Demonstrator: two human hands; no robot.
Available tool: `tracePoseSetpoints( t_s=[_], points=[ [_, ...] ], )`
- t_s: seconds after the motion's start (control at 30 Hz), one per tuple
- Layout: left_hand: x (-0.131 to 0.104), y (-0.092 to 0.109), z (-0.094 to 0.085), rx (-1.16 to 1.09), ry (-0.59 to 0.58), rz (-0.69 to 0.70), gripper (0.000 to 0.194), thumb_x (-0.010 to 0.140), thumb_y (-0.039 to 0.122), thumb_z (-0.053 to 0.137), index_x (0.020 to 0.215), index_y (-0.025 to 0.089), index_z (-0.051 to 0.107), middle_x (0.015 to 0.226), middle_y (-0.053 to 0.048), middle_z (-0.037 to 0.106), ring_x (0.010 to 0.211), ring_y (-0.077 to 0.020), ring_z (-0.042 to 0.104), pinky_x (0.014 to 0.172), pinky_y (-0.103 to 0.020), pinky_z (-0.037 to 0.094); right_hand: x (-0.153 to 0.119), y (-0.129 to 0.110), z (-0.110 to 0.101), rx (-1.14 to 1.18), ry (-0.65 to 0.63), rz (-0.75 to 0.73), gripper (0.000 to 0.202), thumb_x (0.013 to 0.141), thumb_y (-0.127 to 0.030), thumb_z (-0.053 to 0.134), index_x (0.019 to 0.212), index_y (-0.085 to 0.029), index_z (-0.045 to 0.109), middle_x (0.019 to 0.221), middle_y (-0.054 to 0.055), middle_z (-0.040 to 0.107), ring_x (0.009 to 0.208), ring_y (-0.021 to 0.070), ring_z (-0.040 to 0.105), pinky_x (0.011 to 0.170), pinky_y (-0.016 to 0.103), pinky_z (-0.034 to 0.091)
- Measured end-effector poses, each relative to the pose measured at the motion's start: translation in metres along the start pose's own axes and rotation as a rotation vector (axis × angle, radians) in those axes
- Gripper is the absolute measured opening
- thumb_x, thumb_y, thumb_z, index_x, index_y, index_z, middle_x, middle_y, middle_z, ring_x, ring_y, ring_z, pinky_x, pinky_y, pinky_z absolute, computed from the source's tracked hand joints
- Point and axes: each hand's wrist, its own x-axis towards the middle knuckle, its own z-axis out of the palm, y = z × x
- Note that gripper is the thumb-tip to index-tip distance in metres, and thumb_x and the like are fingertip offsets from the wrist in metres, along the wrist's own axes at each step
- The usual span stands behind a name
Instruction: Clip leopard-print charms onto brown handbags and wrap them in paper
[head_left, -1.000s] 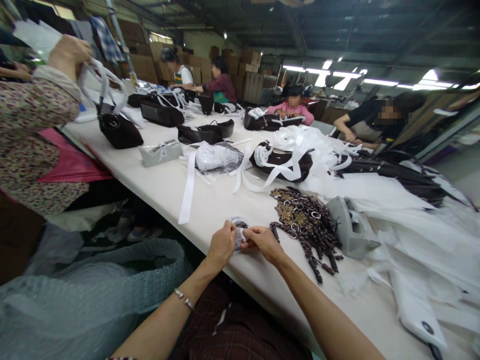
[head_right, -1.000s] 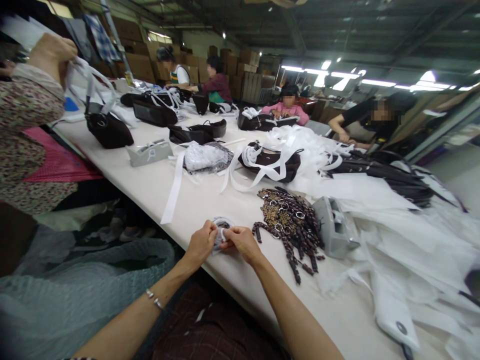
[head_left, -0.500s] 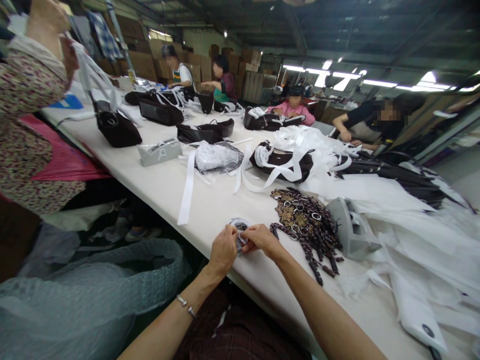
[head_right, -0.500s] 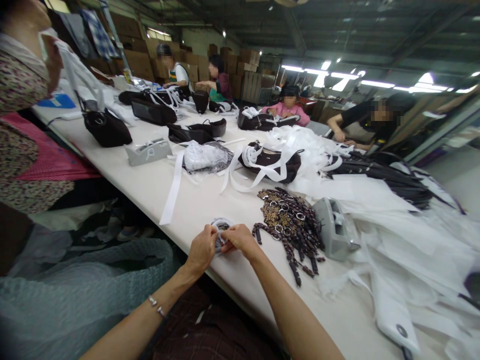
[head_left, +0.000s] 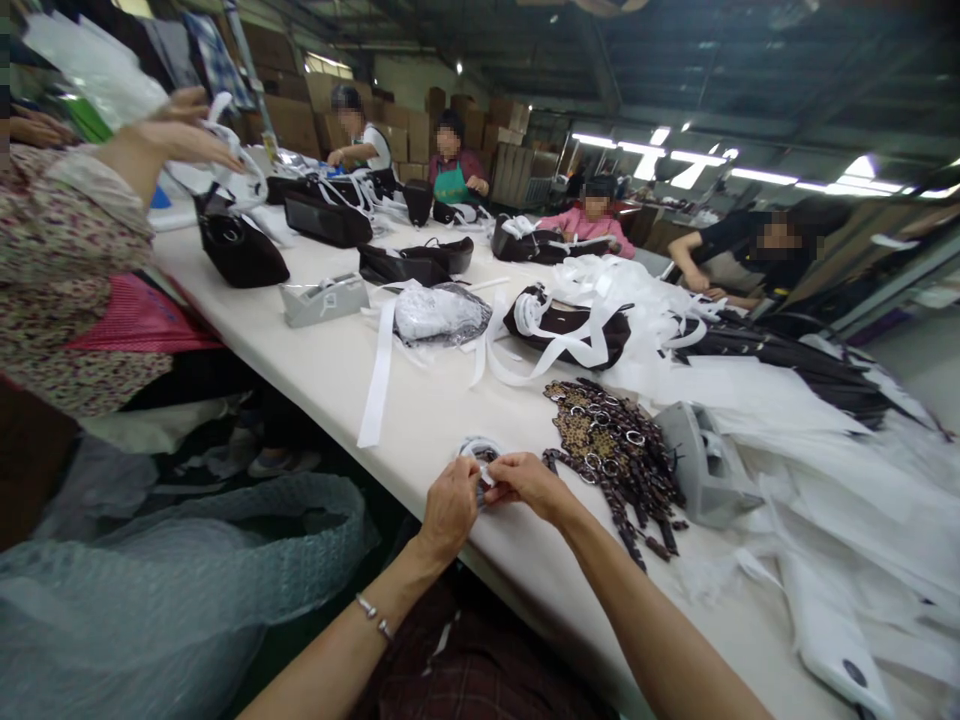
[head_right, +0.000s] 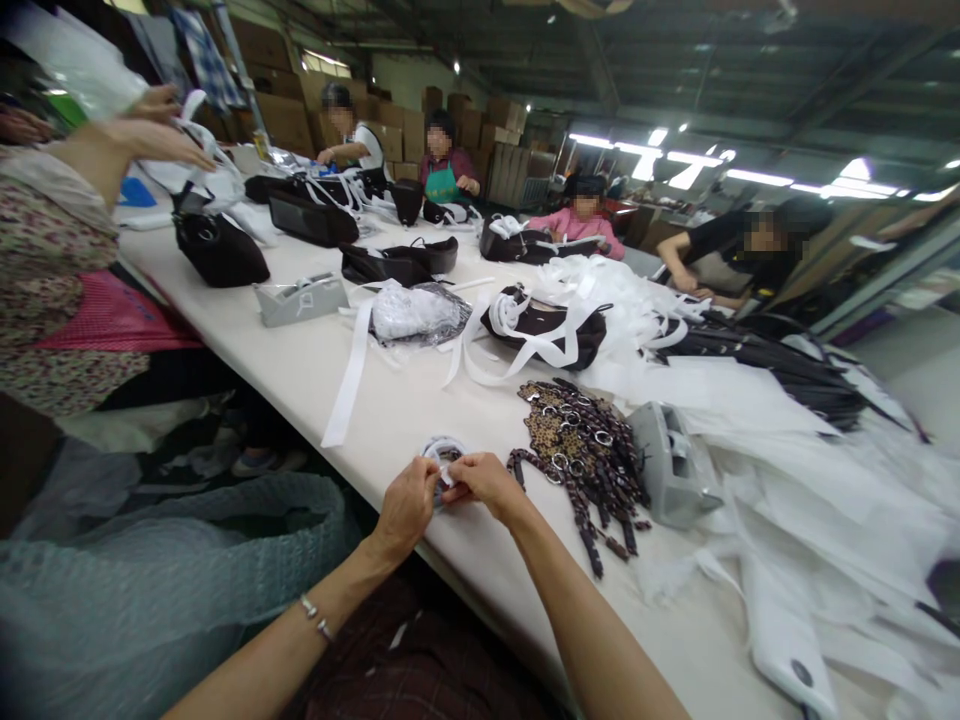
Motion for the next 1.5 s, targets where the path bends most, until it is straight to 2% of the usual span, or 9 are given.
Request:
tracePoseSetpoints(
  t_s=[0.1, 0.23, 0.4, 0.67, 0.87, 1.03, 1.13, 1.3, 1.5],
  points=[
    [-0.001, 0.001, -0.001, -0.014, 0.020, 0.010, 0.010, 0.095, 0.020, 0.042, 0.089, 0.021, 0.050, 0.084, -0.004, 0.063, 0.084, -0.0206, 0.063, 0.078, -0.033, 0.049, -0.002, 0.006, 0.004, 0.001, 0.048, -0.082, 0.010, 0.069, -0.021, 0.066, 0.073, -0.017, 0.058, 0.057, -0.002, 0.062, 0.052, 0.0143, 0.064, 0.055, 0.026, 0.055],
    [-0.002, 0.002, -0.001, -0.030, 0.030, 0.023, 0.012, 0.096, 0.022, 0.041, 0.090, 0.021, 0.051, 0.084, -0.005, 0.063, 0.084, -0.0211, 0.062, 0.078, -0.034, 0.049, 0.000, 0.012, 0.008, -0.001, 0.125, -0.160, 0.027, 0.067, -0.016, 0.066, 0.088, -0.021, 0.051, 0.066, -0.006, 0.060, 0.050, 0.0123, 0.062, 0.052, 0.026, 0.054],
    [-0.004, 0.000, -0.001, -0.044, -0.005, 0.077, 0.007, 0.094, 0.022, 0.047, 0.093, 0.021, 0.054, 0.089, -0.004, 0.065, 0.088, -0.0213, 0.061, 0.083, -0.035, 0.048, 0.004, 0.009, 0.006, -0.039, 0.063, -0.136, 0.015, 0.077, -0.022, 0.053, 0.092, -0.021, 0.052, 0.060, -0.004, 0.061, 0.052, 0.0144, 0.064, 0.056, 0.030, 0.056],
    [-0.006, -0.004, 0.004, -0.029, 0.049, 0.155, 0.017, 0.092, 0.015, 0.045, 0.086, 0.021, 0.059, 0.080, -0.004, 0.066, 0.080, -0.0216, 0.060, 0.075, -0.035, 0.049, 0.013, 0.004, 0.003, -0.326, 0.011, -0.222, 0.008, 0.074, -0.022, 0.057, 0.076, -0.018, 0.064, 0.048, -0.004, 0.055, 0.040, 0.0116, 0.051, 0.042, 0.023, 0.043],
    [-0.005, -0.011, 0.008, -0.060, 0.089, 0.178, 0.023, 0.092, 0.018, 0.040, 0.082, 0.023, 0.060, 0.076, -0.005, 0.065, 0.075, -0.0212, 0.062, 0.069, -0.034, 0.050, 0.007, -0.007, -0.002, -0.555, 0.092, -0.503, 0.009, 0.066, -0.011, 0.061, 0.064, -0.020, 0.062, 0.077, 0.000, 0.064, 0.074, 0.0152, 0.057, 0.069, 0.025, 0.042],
    [-0.002, -0.010, -0.002, -0.138, 0.029, 0.205, 0.025, 0.094, 0.022, 0.039, 0.085, 0.022, 0.062, 0.080, -0.007, 0.066, 0.078, -0.0213, 0.063, 0.071, -0.033, 0.053, 0.009, -0.004, 0.016, -0.695, 0.264, -0.584, 0.011, 0.078, -0.016, 0.052, 0.073, -0.023, 0.059, 0.072, -0.001, 0.063, 0.071, 0.0168, 0.055, 0.068, 0.027, 0.037],
    [0.000, -0.006, -0.015, -0.185, -0.026, 0.238, 0.023, 0.094, 0.023, 0.040, 0.090, 0.023, 0.062, 0.088, -0.008, 0.068, 0.085, -0.0216, 0.064, 0.075, -0.033, 0.054, 0.018, 0.003, 0.023, -0.647, 0.368, -0.557, 0.010, 0.080, -0.018, 0.050, 0.074, -0.023, 0.055, 0.072, -0.001, 0.063, 0.070, 0.0168, 0.056, 0.066, 0.027, 0.036],
    [0.005, -0.004, -0.027, -0.091, -0.043, 0.297, 0.018, 0.086, 0.019, 0.056, 0.101, 0.027, 0.063, 0.094, -0.007, 0.069, 0.089, -0.0240, 0.063, 0.076, -0.036, 0.053, 0.026, 0.006, 0.019, -0.484, 0.302, -0.589, 0.009, 0.080, -0.019, 0.047, 0.072, -0.023, 0.049, 0.067, -0.002, 0.058, 0.067, 0.0173, 0.054, 0.064, 0.027, 0.039],
    [0.010, 0.008, -0.028, 0.066, 0.006, 0.399, 0.006, 0.082, 0.022, 0.063, 0.078, 0.025, 0.060, 0.075, -0.003, 0.067, 0.077, -0.0243, 0.060, 0.066, -0.037, 0.046, 0.022, -0.013, 0.023, -0.310, 0.453, -0.640, 0.008, 0.079, -0.025, 0.045, 0.071, -0.023, 0.046, 0.066, -0.001, 0.049, 0.066, 0.0171, 0.049, 0.063, 0.028, 0.040]
  ],
)
